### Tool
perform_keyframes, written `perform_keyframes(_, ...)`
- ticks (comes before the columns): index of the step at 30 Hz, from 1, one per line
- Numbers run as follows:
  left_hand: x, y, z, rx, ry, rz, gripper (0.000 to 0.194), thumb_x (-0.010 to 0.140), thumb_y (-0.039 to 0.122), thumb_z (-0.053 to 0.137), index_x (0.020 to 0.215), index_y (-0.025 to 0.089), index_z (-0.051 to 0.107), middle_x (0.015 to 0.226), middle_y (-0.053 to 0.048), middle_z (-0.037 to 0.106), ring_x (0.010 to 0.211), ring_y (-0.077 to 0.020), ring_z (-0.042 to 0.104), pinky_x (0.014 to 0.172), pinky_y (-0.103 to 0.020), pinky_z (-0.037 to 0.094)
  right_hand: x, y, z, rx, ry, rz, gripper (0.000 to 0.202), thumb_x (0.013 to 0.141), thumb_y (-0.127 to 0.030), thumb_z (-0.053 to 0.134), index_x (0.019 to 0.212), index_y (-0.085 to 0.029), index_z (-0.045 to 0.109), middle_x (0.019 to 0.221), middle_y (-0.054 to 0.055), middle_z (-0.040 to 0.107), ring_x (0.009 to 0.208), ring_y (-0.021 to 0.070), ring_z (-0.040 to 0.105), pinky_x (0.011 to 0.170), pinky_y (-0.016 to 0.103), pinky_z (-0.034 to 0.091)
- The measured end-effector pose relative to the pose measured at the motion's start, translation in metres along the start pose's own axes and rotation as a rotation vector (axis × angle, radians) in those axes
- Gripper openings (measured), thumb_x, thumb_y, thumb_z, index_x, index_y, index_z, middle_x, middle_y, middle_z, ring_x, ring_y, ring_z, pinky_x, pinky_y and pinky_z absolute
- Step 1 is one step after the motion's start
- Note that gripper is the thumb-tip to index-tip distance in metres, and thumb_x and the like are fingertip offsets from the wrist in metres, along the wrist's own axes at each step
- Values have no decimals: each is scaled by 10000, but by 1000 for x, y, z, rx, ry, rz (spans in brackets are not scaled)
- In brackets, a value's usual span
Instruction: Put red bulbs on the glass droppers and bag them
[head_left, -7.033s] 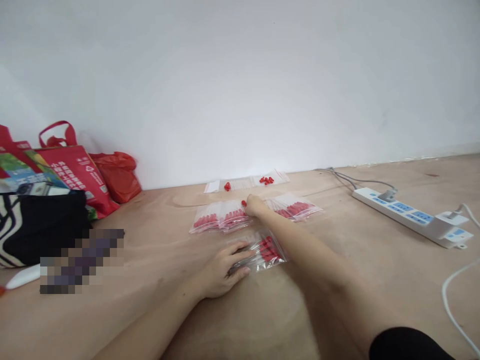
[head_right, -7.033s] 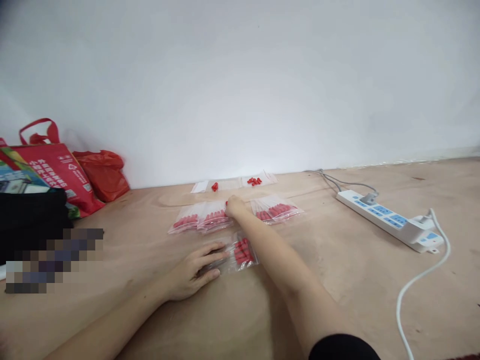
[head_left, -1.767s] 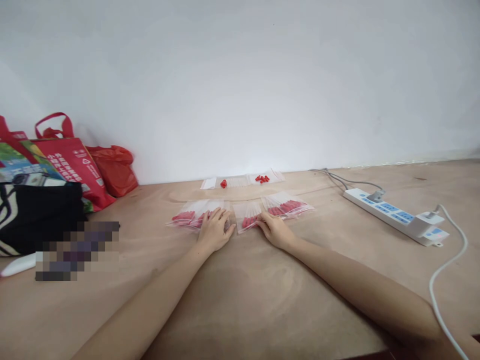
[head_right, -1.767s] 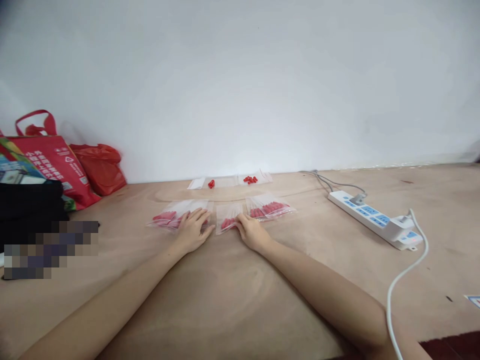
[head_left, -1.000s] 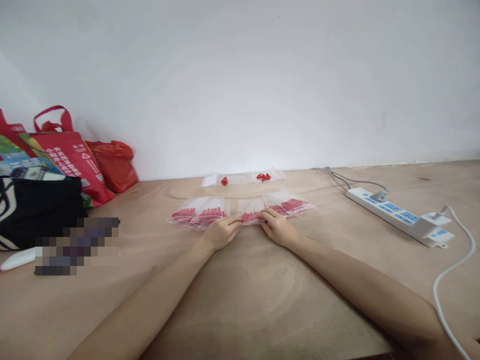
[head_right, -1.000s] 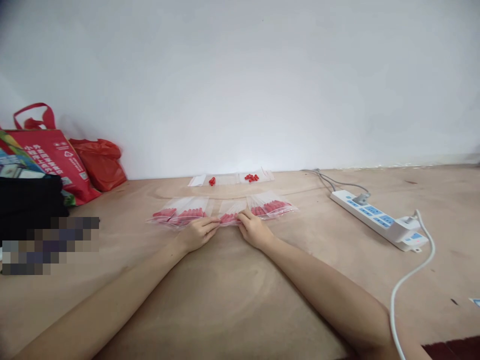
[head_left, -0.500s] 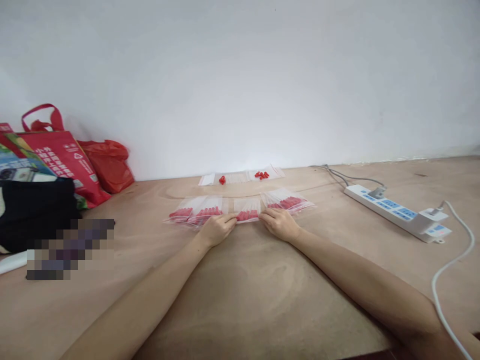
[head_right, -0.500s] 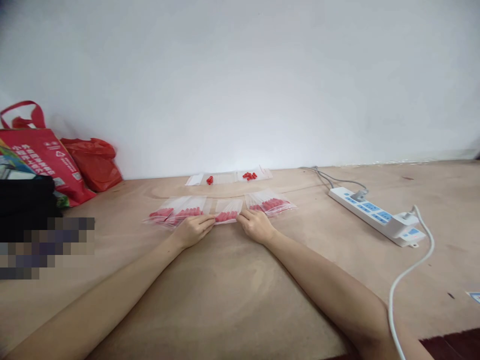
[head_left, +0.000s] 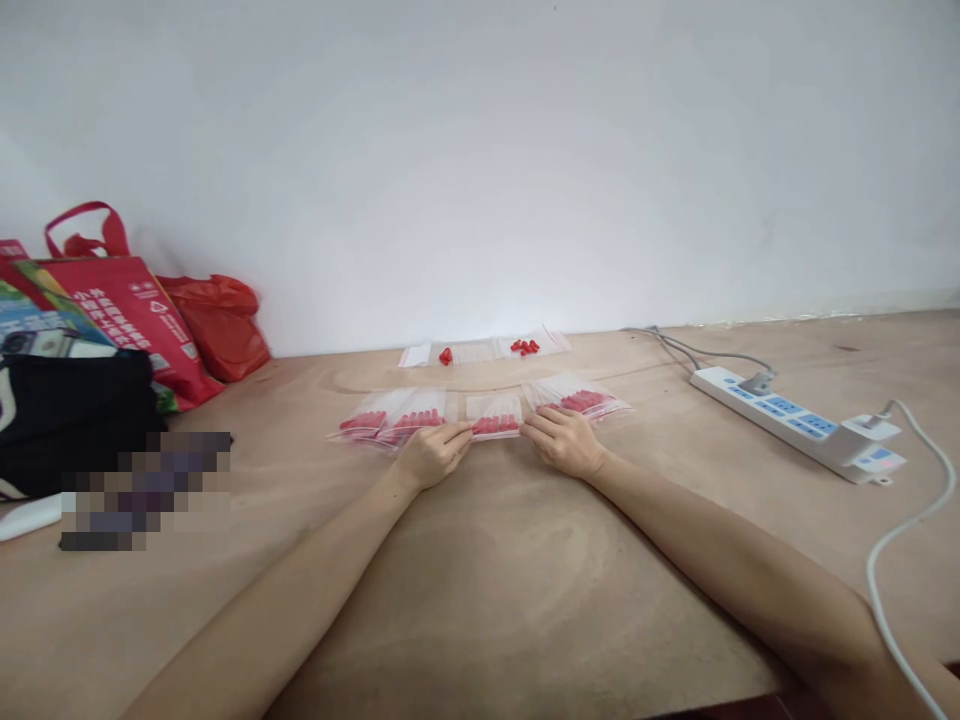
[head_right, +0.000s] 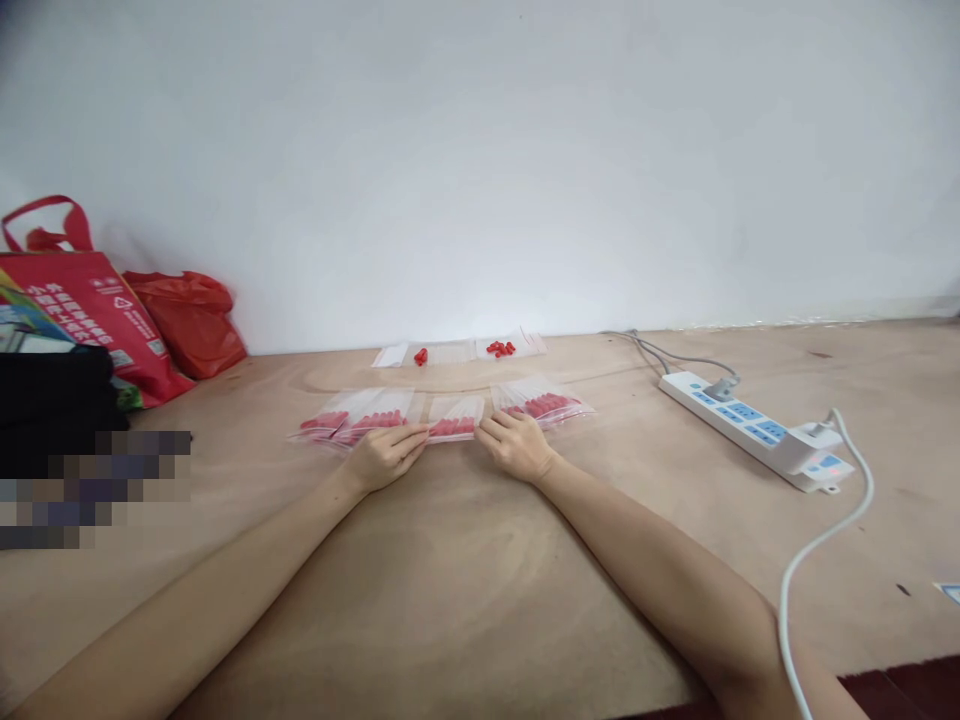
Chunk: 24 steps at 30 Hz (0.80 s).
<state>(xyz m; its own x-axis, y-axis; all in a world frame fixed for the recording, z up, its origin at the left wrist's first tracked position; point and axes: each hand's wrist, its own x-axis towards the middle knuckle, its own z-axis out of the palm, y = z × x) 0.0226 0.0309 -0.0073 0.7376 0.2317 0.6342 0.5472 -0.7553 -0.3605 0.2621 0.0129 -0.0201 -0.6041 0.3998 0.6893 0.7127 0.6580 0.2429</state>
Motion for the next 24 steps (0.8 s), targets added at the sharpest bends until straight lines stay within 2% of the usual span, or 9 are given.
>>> perform_keyframes(9, 1, 5, -2, -13, 10, -17, 238, 855, 182, 407, 811, 157, 640, 840, -51, 689, 696, -141, 655, 623, -233, 544, 3, -3, 2, -11, 0, 10, 242, 842, -150, 364, 852, -183, 604, 863, 57, 628, 752, 140, 502, 608, 263, 357)
perform_keyframes(17, 21, 25, 12, -121, 12, -44, 229, 869, 182, 394, 916, 153, 617, 897, -73, 672, 817, -169, 640, 700, -279, 536, 11, -13, 7, -1, 24, -3, 244, 838, -138, 358, 799, -167, 597, 735, 55, 607, 700, 137, 494, 539, 265, 306)
perform_keyframes(24, 26, 27, 16, -95, 11, -5, 251, 870, 154, 370, 934, 141, 613, 916, -83, 672, 840, -174, 635, 696, -280, 536, 11, -13, 8, -5, 30, 5, 251, 843, -144, 350, 793, -159, 596, 714, 58, 598, 688, 137, 495, 537, 266, 312)
